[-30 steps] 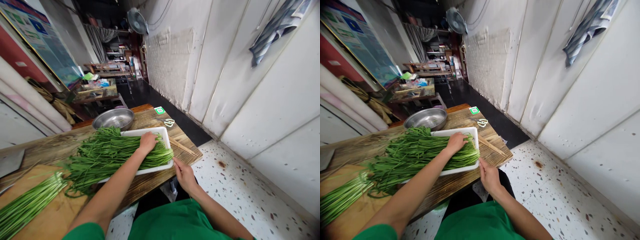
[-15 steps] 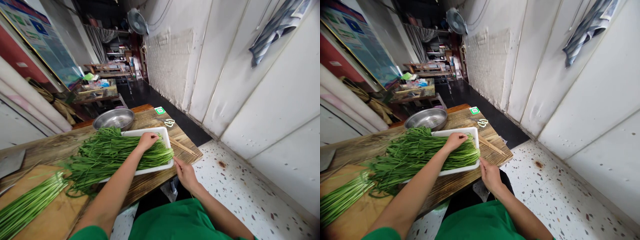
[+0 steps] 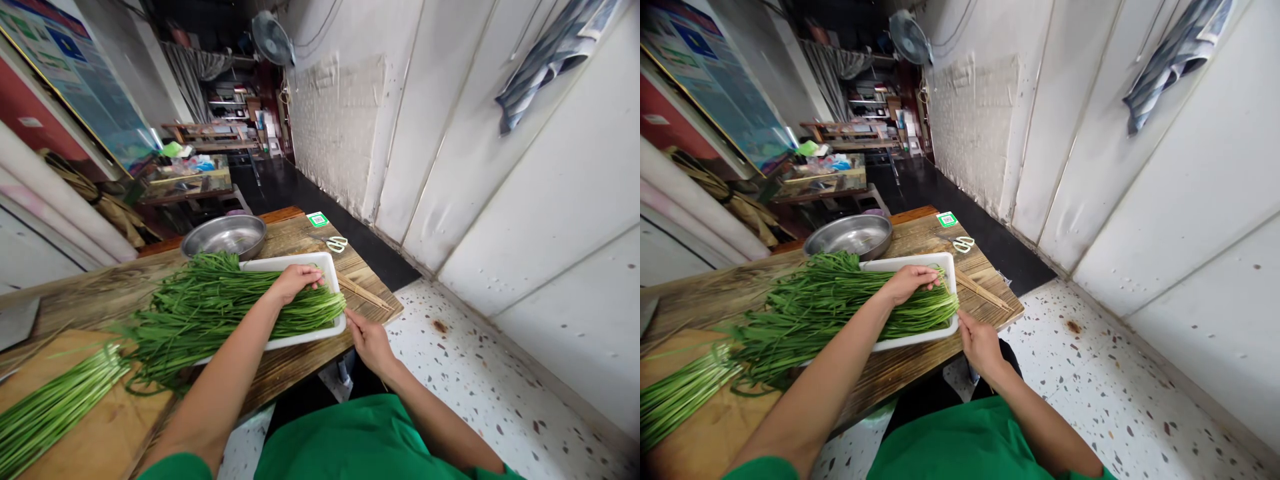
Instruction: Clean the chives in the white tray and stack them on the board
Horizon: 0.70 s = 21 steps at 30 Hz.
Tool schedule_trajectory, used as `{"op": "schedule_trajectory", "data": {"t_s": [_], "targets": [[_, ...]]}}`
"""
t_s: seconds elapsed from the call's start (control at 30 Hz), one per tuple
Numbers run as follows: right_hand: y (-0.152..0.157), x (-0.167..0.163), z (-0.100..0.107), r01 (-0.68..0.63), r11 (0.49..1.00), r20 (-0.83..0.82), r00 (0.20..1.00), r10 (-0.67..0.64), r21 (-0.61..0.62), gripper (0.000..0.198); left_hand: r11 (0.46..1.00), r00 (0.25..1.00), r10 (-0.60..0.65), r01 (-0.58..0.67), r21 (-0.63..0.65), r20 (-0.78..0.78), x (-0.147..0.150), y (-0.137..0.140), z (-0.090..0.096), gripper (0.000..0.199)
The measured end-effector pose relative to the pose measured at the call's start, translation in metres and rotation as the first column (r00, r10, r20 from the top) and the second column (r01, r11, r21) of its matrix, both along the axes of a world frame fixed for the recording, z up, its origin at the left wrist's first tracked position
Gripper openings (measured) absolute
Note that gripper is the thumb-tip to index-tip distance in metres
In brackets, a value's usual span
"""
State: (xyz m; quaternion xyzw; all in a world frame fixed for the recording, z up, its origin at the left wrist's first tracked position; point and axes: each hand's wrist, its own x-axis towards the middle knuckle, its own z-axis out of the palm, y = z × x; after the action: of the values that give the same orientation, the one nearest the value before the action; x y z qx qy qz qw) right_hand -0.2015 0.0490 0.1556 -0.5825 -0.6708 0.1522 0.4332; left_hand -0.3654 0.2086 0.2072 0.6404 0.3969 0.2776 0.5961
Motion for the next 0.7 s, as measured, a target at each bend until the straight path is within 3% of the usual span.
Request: {"op": "schedule_trajectory", "data": {"t_s": [0.23, 0.7], "targets": [[0.0004, 0.0014, -0.0005, -0.013, 1.000, -0.017, 1.000, 0.013, -0.007, 0.032, 0.990, 0.998, -0.008, 0.016, -0.140, 0.058, 0.0010, -0.0018, 0.0035, 0.031], [-0.0014, 0.0004, 0.0029, -0.018, 1.000, 0.006, 1.000, 0.019, -0.013, 0.033, 0.980, 0.998, 0.028, -0.015, -0.197, 0.059, 0.0002, -0.0013, 0.0022, 0.030]]}}
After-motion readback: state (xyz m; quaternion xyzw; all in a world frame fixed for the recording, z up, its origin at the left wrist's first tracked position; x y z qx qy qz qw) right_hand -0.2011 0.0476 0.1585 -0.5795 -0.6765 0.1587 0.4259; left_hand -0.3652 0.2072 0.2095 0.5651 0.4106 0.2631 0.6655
